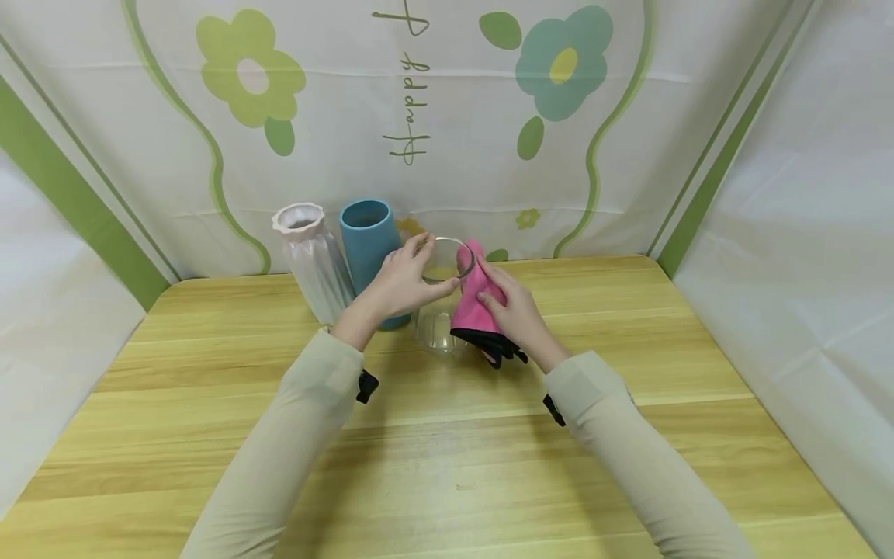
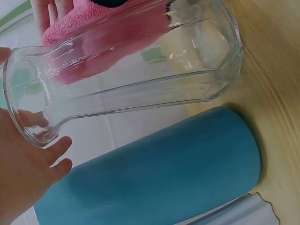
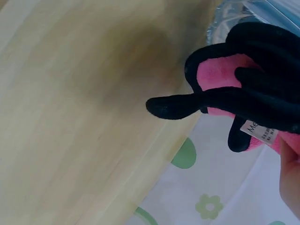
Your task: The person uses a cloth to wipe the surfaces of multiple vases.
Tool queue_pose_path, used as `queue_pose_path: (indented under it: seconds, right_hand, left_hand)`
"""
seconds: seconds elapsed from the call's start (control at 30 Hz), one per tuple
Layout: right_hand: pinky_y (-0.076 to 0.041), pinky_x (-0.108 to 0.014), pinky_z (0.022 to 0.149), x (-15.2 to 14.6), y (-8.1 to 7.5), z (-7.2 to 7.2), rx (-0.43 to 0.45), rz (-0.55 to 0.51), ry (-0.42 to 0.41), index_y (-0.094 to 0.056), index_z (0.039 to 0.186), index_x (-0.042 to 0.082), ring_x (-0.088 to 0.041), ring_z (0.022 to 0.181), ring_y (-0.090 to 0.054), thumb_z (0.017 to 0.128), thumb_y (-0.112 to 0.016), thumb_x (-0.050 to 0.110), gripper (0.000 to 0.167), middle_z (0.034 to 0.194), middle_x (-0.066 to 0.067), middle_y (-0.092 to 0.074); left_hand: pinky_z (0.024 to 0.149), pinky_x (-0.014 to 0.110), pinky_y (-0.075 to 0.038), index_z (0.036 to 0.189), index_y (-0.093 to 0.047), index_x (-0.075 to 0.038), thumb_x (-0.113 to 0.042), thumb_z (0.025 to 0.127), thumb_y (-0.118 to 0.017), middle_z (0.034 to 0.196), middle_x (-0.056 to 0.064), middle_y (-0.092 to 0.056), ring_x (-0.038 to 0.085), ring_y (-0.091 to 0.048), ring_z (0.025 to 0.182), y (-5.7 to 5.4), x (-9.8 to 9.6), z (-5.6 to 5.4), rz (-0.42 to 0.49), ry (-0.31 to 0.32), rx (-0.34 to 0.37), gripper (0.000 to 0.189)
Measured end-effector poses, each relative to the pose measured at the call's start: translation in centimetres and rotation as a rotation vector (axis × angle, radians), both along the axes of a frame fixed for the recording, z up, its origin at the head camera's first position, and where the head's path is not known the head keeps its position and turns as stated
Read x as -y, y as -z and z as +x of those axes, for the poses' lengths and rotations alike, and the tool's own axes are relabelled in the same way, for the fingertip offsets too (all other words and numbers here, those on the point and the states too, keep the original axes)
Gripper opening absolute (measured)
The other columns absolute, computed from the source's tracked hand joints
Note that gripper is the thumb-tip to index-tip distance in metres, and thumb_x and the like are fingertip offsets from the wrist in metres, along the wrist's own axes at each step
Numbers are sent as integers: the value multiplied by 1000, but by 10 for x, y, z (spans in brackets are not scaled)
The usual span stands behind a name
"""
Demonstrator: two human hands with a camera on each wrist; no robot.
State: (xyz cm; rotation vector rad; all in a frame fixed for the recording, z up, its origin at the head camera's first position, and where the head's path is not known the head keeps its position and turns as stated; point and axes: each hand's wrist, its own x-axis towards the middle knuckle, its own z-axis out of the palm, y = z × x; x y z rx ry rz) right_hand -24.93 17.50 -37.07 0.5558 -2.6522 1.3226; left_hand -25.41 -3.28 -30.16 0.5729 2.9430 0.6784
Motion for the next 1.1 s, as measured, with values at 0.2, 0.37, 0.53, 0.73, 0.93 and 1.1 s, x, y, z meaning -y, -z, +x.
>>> queue_pose_path:
  seconds: [0.2,0.37,0.53,0.73,0.93,1.1]
  right_hand:
    - [-30,-50,114,-1,6,0,-3,49,-23,-39,143,-1,-41,138,-36,94,-57,6,53,148,-25,-38]
    - [-28,-53,114,-6,16,-1,2,94,-42,-38,145,2,-43,137,-35,93,-57,6,55,148,-25,-38]
    - [-30,-55,112,-9,26,0,0,141,-65,-38,144,1,-44,135,-38,93,-57,4,54,145,-27,-40]
    - [-32,-54,111,-8,27,1,1,129,-63,-38,145,3,-44,134,-40,93,-57,3,55,145,-26,-41]
    - [-36,-54,109,-5,17,0,-6,112,-30,-41,144,5,-43,132,-43,93,-57,5,54,145,-25,-42]
    - [-35,-52,110,-1,5,0,-29,65,-9,-41,143,2,-42,134,-41,93,-57,5,53,146,-25,-42]
  left_hand:
    - [121,48,-11,154,-12,-8,-63,88,-47,161,10,-10,34,-16,148,0,0,0,15,4,11,94]
    - [121,48,-12,154,-13,-7,-69,85,-47,162,9,-11,32,-14,148,2,-1,1,19,-14,-13,98]
    - [120,49,-15,154,-14,-9,-72,83,-49,160,13,-11,32,-16,147,4,-4,1,45,-55,-27,101]
    - [120,48,-17,154,-15,-10,-70,84,-51,157,14,-16,31,-20,143,6,-5,3,51,-72,-43,99]
    - [119,48,-20,153,-20,-8,-65,86,-52,157,14,-21,33,-26,142,5,-3,2,21,-65,-55,94]
    - [121,47,-16,153,-20,-7,-63,86,-53,158,13,-20,34,-23,144,2,-2,2,22,-46,-27,93]
